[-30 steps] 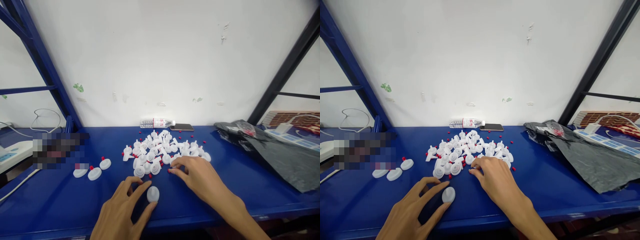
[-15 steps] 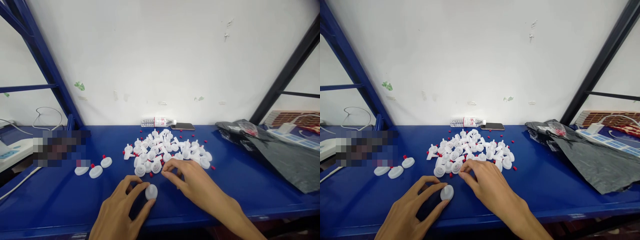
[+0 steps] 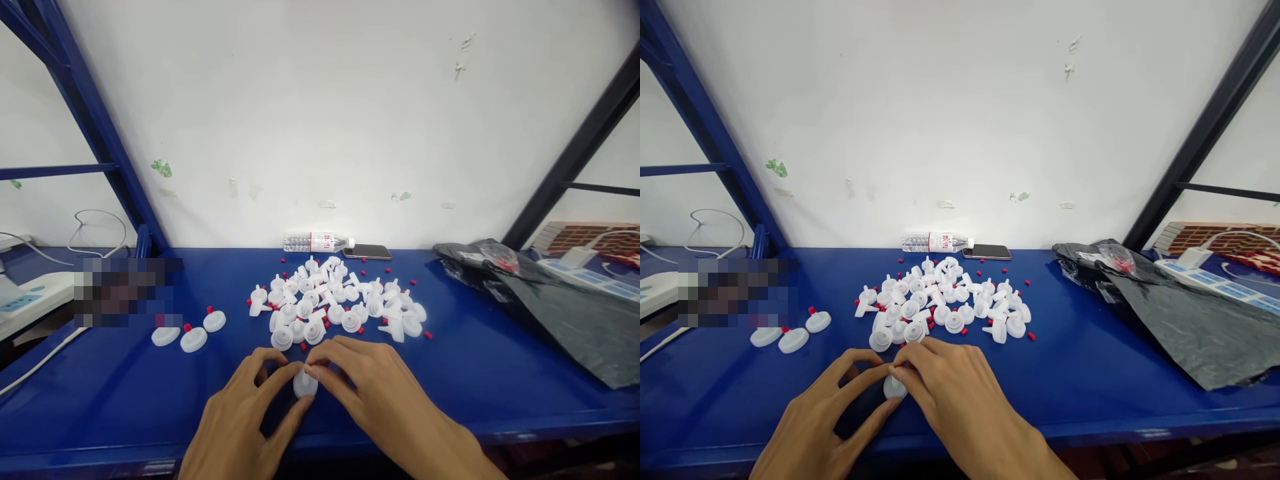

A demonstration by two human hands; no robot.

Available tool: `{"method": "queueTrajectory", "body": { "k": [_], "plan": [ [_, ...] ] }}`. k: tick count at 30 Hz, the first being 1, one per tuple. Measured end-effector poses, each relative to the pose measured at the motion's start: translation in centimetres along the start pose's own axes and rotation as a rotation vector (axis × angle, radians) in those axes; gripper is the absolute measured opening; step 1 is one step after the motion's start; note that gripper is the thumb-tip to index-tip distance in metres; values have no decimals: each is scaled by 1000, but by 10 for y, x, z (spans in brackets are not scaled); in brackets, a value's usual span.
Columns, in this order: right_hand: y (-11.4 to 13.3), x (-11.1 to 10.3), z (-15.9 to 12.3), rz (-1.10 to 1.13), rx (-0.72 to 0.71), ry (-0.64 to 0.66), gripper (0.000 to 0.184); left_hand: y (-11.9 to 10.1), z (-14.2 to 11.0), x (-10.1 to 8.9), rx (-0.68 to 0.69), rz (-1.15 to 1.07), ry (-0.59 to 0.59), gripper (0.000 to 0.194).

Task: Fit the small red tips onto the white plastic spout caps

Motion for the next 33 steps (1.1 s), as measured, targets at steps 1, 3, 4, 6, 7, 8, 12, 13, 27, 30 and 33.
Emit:
{"method": "queueTrajectory", "body": {
  "k": [1, 3, 4, 6, 7, 8, 12, 13, 27, 30, 33],
  "plan": [
    [1, 0, 0, -5, -3, 1, 17, 0, 0, 0, 1, 1, 0, 23],
    [2, 1, -1, -16, -20, -7, 17, 0, 0, -1, 7, 1, -2, 23],
    [3, 1, -1, -23, -33, -15, 17, -1, 0, -1, 11, 2, -7, 23],
    [3, 0, -2, -39, -61, -32, 17, -1, 0, -1, 17, 2, -19, 24],
    [3, 0, -2, -45, -69, -37, 17, -1, 0, -1, 19, 2, -26, 24],
    [3, 0, -2, -52, -72, -38, 18, -1, 0, -1, 18, 2, -31, 25],
    [2, 1, -2, -71, -82, -26, 20, -1, 0, -1, 7, -5, -33, 24],
    [2, 1, -1, -71, -80, -22, 20, -1, 0, -1, 6, -8, -32, 24],
    [0, 7, 2, 32, -79, -42, 20, -3, 1, -2, 5, -16, 2, 20],
    [0, 10, 4, 74, -26, -50, 20, -3, 1, -2, 8, -15, 4, 20],
    [-1, 9, 8, 162, 44, -44, 18, -3, 1, -1, 13, -3, -9, 21]
  ]
}}
Point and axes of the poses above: each hand's wrist, its own z-axis towards the middle knuckle, its own x-axis out of the palm, y = z × x, the point moved 3 cm from there along z, towards the middle knuckle, and after that the axes turned 1 degree about y, right-handed, at the moved point
